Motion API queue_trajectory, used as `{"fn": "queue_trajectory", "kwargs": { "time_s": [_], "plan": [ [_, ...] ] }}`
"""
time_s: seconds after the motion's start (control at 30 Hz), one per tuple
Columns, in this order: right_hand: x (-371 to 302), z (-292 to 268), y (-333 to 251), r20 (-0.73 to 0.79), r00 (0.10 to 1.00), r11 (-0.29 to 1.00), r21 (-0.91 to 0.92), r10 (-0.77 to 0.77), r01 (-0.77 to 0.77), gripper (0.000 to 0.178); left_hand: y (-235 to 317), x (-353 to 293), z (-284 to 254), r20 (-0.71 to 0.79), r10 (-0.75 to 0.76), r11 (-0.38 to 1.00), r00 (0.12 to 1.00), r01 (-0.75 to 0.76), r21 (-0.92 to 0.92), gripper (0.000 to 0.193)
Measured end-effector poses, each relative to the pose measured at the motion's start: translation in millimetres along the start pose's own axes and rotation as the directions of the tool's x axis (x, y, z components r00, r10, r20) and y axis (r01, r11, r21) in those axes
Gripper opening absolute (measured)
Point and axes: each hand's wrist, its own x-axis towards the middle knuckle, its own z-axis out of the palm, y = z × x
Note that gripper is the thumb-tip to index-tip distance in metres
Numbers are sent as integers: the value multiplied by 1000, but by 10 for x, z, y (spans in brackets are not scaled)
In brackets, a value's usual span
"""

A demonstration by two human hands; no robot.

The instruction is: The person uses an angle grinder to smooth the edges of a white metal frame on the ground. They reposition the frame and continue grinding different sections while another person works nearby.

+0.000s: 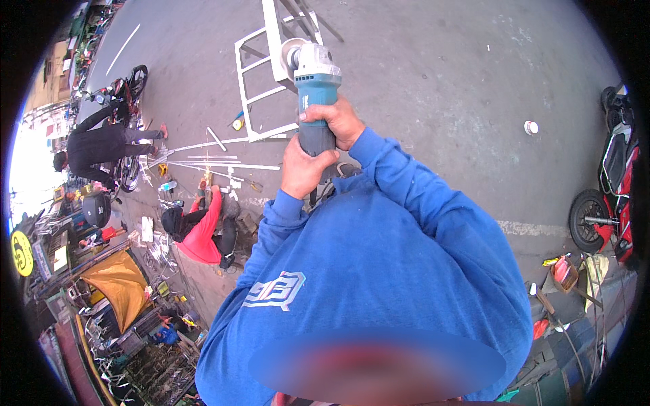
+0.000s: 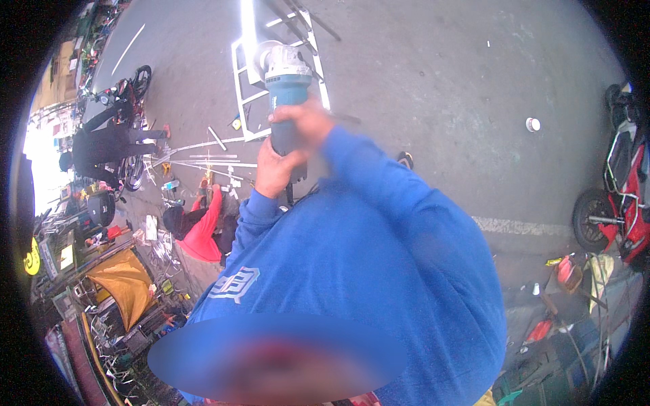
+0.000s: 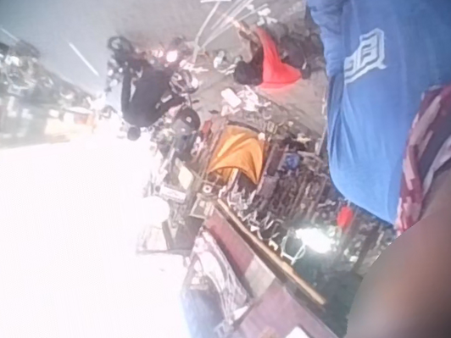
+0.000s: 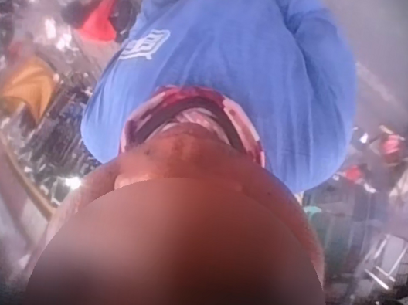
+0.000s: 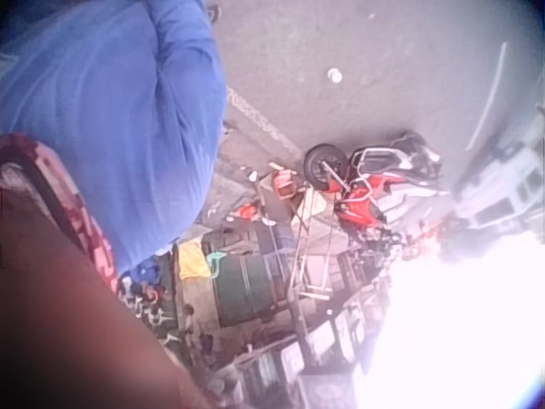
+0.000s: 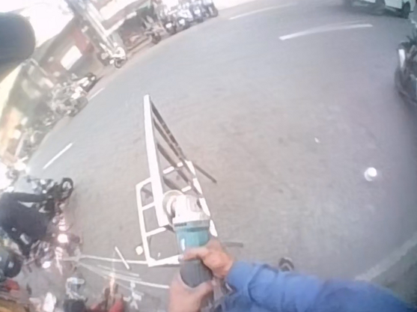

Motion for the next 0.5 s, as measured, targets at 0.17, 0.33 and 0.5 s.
{"fn": "queue_trajectory", "kwargs": {
  "time_s": [0.17,0.33,0.5],
  "plan": [
    [32,36,31,-75,995,998,-34,-59,57,34,-44,42,-49,13,23,997,1000,-24,71,37],
    [31,41,19,-61,992,994,-32,-110,108,35,-87,85,-44,10,-47,999,999,47,-10,52],
    [35,51,-4,-81,985,987,-73,-150,145,46,-77,98,-70,43,53,998,998,-55,42,40]
  ]
}}
